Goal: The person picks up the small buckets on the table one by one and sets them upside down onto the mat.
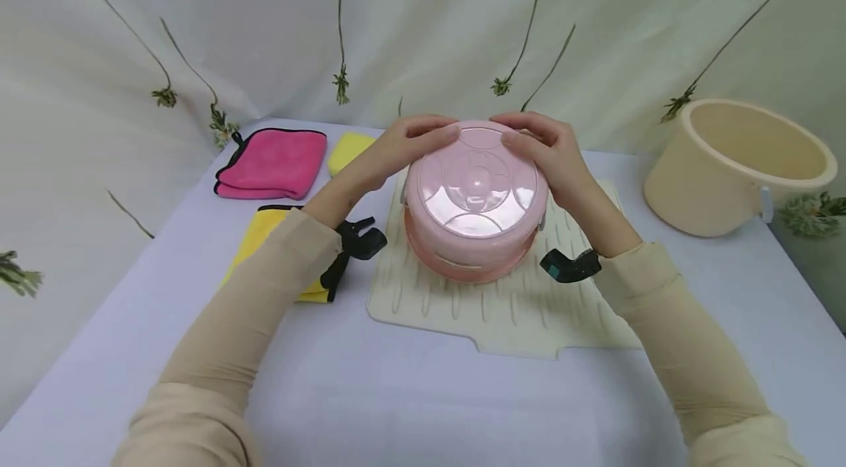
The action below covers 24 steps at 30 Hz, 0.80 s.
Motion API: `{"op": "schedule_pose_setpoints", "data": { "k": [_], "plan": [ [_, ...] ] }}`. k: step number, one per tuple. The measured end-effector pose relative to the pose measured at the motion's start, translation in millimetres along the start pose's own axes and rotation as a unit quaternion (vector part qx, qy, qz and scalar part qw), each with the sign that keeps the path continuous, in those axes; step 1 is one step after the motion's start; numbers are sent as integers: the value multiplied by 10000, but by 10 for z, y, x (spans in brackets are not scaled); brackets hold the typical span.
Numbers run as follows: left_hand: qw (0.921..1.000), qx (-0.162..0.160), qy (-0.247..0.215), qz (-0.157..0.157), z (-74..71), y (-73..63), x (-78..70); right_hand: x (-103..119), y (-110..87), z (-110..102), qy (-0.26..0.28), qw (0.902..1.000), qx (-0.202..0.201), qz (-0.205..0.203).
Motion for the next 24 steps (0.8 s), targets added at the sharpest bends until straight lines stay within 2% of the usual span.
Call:
{"op": "schedule_pose_setpoints", "data": {
  "k": [4, 9, 12, 17, 21, 24],
  "plan": [
    [9989, 30, -148, -442, -111, 178, 149, -228, 161, -51, 375, 9974, -303, 544],
    [9953, 54, -210, -945, -264, 353, 282, -410, 334, -71, 384, 9940, -553, 863],
    [9934, 148, -324, -1093, -301, 456, 391, -532, 380, -81, 424, 9914, -649, 1050],
    [9904, 340, -695, -1147, -307, 605, 529, -713, 454, -130, 335, 9886, -751, 1262],
    [9863, 365, -838, -1372, -305, 672, 666, -864, 478, -171, 256, 9852, -799, 1498],
    [9851, 278, -775, -1507, -333, 684, 727, -922, 500, -171, 193, 9845, -742, 1580]
  ]
}}
Point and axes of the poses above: each hand's wrist, its own y-axis towards the middle knuckle, its own z-axis out of the palm, x = y × z, the point moved 8 cm from there along y, towards the middle knuckle, and after that the axes turned 8 degrees about -z, right-handed, at the moved point
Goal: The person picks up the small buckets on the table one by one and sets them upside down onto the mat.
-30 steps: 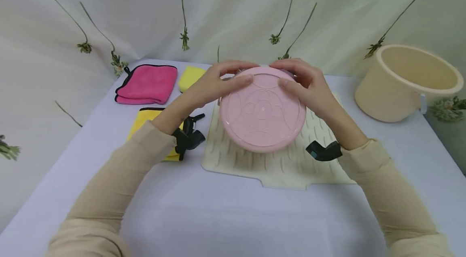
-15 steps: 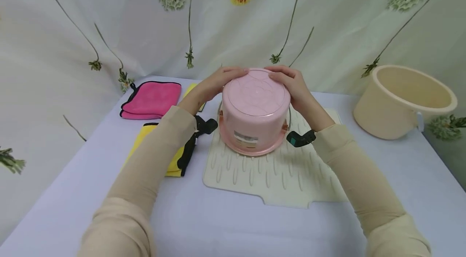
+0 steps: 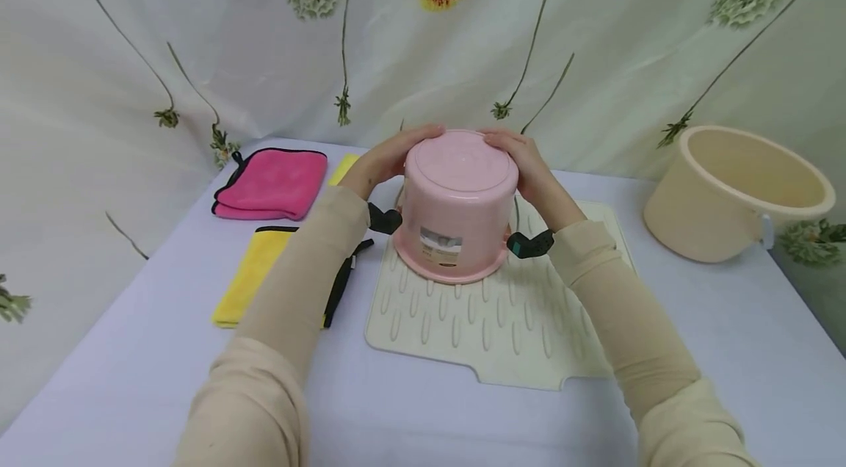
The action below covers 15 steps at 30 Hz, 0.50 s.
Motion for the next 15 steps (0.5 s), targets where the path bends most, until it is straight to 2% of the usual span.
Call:
{"op": "schedule_pose_setpoints", "data": {
  "k": [2, 4, 6, 8, 10, 12, 15],
  "plan": [
    [10000, -63, 16, -39, -12, -21, 13, -7, -2, 24, -55, 9999, 95, 8],
    [9995, -291, 89, -86, -46, -58, 15, -13, -3, 51, -166, 9993, 328, 25],
    [9974, -707, 161, 7, -109, -113, -9, -13, -15, 53, -361, 9976, 592, 21],
    [9911, -1285, 214, 287, -203, -206, -56, -7, -54, 10, -596, 9950, 801, -8],
    [9801, -1850, 228, 685, -289, -371, -118, 10, -132, -80, -835, 9924, 898, -77],
    [9673, -2236, 178, 1185, -327, -604, -177, 42, -256, -198, -1107, 9897, 895, -174],
    [9546, -2384, -21, 1788, -245, -1048, -210, 127, -528, -362, -1547, 9824, 985, -361]
  ]
}}
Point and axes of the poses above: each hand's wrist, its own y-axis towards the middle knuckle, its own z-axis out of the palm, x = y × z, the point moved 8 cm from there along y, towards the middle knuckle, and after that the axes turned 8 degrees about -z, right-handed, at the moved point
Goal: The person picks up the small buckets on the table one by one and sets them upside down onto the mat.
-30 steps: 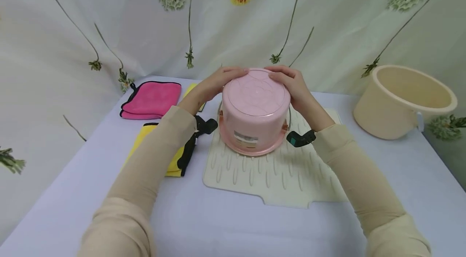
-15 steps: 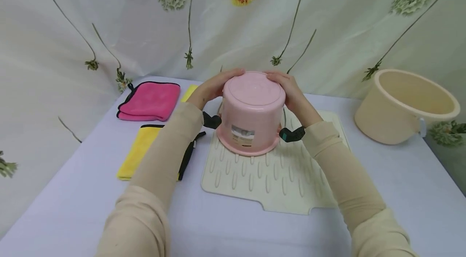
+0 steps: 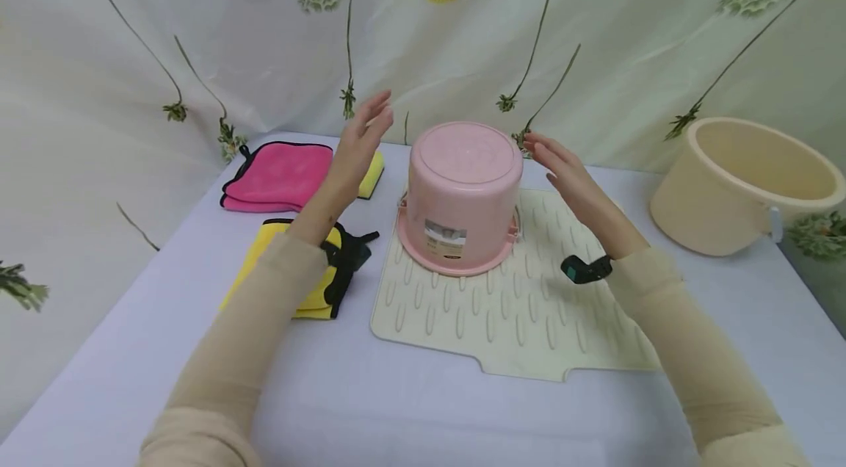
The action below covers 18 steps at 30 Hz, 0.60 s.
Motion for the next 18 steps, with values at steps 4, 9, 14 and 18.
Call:
{"op": "schedule_pose_setpoints", "data": {
  "k": [4, 9, 14, 18],
  "plan": [
    [9978, 394, -289, 451, 89, -685, -117, 106, -500, -190, -893, 9954, 149, -321],
    [9834, 1720, -333, 480, 464, -1448, -3, 334, -1103, -457, -2306, 9673, 191, -1034],
    [9619, 2698, 373, 248, 840, -1742, 316, 623, -1463, -904, -3988, 8986, -715, -1682],
    [9449, 3064, 1127, 260, 1048, -1775, 499, 650, -1561, -1289, -4831, 8563, -1315, -1266]
  ]
}}
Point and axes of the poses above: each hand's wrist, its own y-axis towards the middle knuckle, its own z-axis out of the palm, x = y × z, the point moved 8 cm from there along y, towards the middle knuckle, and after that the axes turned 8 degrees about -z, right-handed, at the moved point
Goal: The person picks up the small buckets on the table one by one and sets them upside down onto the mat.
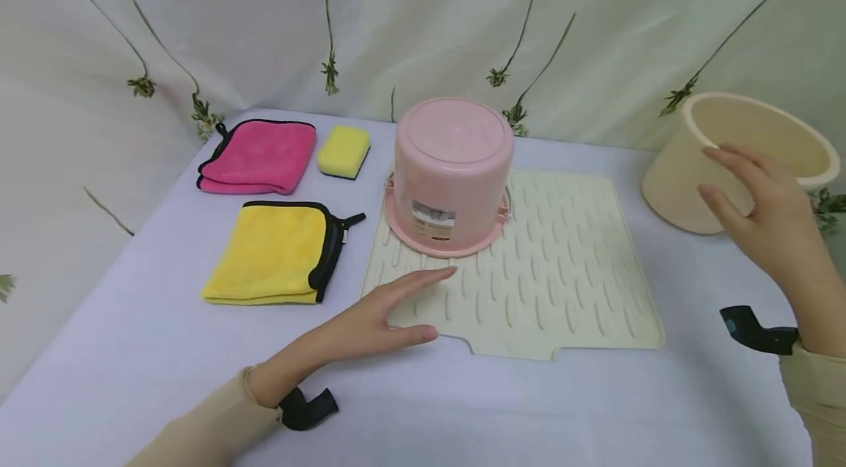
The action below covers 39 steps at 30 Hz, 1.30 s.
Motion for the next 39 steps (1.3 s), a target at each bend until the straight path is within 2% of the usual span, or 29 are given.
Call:
{"op": "schedule_pose_setpoints", "data": {
  "k": [3, 6, 10, 13, 16, 18, 22, 31, 34, 37, 39],
  "plan": [
    [9993, 200, 306, 98, 77, 68, 45, -261, 4, -34, -87, 9990, 121, 416],
    [9990, 338, 272, 100, 112, 107, 114, -488, 16, 13, 70, 9971, 372, 660],
    [9985, 524, 102, -137, 132, 111, 228, -687, 68, 112, 195, 9966, 637, 483],
    [9979, 628, 108, -136, 146, 114, 279, -790, 123, 178, 1, 9971, 721, 229],
    [9974, 664, 278, -20, 158, 121, 293, -888, 153, 187, -290, 9972, 624, 303],
    [9970, 664, 401, 72, 166, 128, 298, -948, 151, 171, -350, 9968, 506, 512],
    [9966, 622, 520, 145, 169, 136, 301, -981, 136, 148, -289, 9974, 269, 606],
    [9961, 598, 637, 112, 167, 133, 312, -937, 151, 134, -494, 9967, 303, 567],
    [9960, 572, 663, 155, 166, 131, 298, -934, 151, 95, -405, 9980, 133, 474],
    [9959, 556, 678, 240, 170, 128, 283, -944, 142, 28, -73, 9990, -151, 421],
    [9957, 549, 685, 285, 171, 124, 269, -983, 126, -18, 97, 9977, -233, 627]
  ]
}}
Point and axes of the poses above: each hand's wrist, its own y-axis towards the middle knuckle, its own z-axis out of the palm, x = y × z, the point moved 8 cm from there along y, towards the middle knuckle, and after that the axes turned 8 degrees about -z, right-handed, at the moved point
